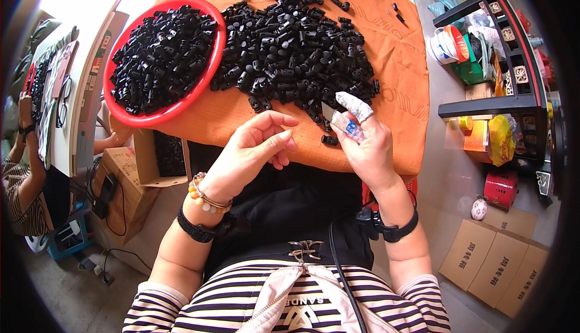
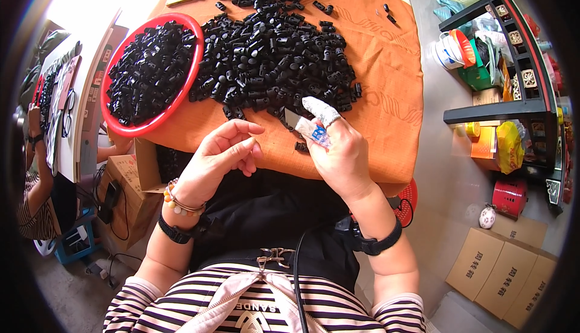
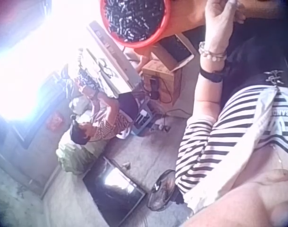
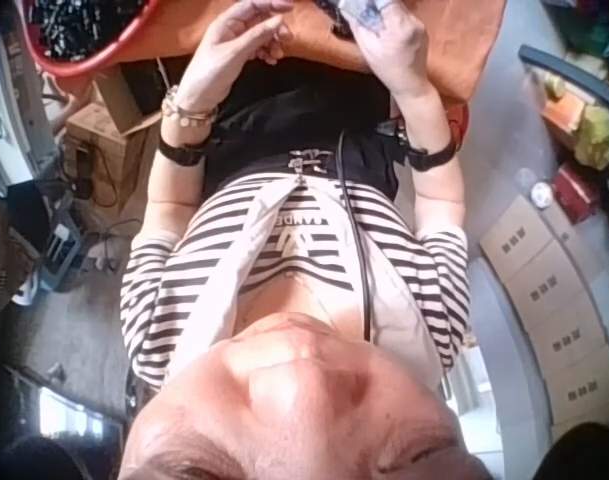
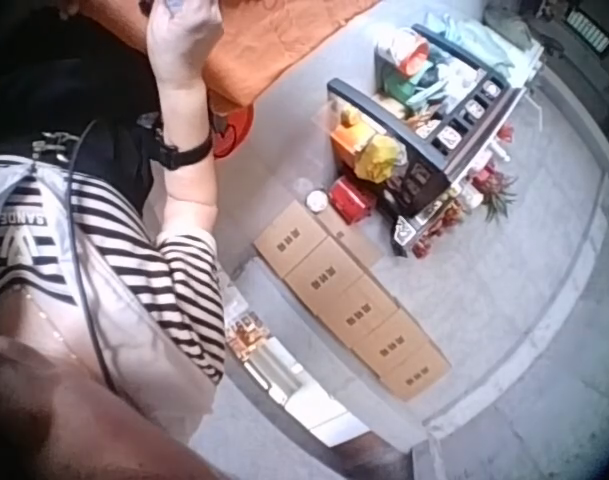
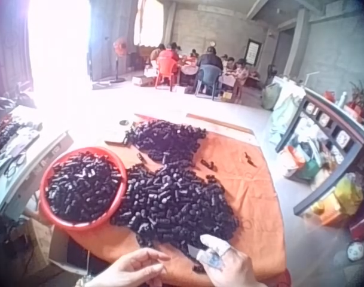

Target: The recorder is applying adhesive to small black shoe components and pressing them together.

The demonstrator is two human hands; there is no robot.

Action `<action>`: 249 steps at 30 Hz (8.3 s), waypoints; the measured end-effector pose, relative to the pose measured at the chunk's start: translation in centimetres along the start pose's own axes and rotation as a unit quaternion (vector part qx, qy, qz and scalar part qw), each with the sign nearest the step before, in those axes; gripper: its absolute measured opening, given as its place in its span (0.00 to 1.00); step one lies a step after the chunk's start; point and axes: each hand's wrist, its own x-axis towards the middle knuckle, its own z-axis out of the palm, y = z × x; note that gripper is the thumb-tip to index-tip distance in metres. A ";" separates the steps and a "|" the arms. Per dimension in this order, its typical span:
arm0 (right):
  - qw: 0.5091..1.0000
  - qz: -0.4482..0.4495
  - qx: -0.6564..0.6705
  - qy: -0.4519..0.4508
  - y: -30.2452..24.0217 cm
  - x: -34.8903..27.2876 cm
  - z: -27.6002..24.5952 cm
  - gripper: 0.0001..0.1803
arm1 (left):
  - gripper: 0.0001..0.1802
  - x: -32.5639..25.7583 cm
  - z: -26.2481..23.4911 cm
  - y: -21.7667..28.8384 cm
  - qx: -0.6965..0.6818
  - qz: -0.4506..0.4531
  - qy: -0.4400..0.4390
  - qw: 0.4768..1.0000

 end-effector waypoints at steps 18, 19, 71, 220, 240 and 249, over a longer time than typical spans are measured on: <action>0.970 0.072 0.183 -0.143 -2.6 -0.3 -0.6 0.34 | 0.12 0.2 0.9 -0.3 -0.010 -0.007 -0.017 1.000; 0.967 0.055 0.191 -0.160 -2.8 -0.1 -0.6 0.34 | 0.12 0.2 1.0 -0.3 -0.009 -0.006 -0.017 1.000; 0.936 0.088 0.304 -0.152 -6.0 0.3 1.3 0.17 | 0.14 -0.5 -0.2 0.3 -0.276 0.045 -0.051 0.959; 1.000 -0.002 -0.017 0.005 -0.1 -0.3 1.8 0.26 | 0.14 1.2 0.5 -1.1 0.033 -0.002 -0.013 0.999; 0.992 -0.111 0.023 -0.051 -3.8 -0.4 1.2 0.34 | 0.14 0.8 0.5 -0.4 -0.178 -0.014 -0.069 0.982; 0.963 0.071 0.260 -0.024 -3.5 -0.4 1.2 0.24 | 0.20 0.4 -0.1 0.5 -0.273 -0.027 -0.077 0.958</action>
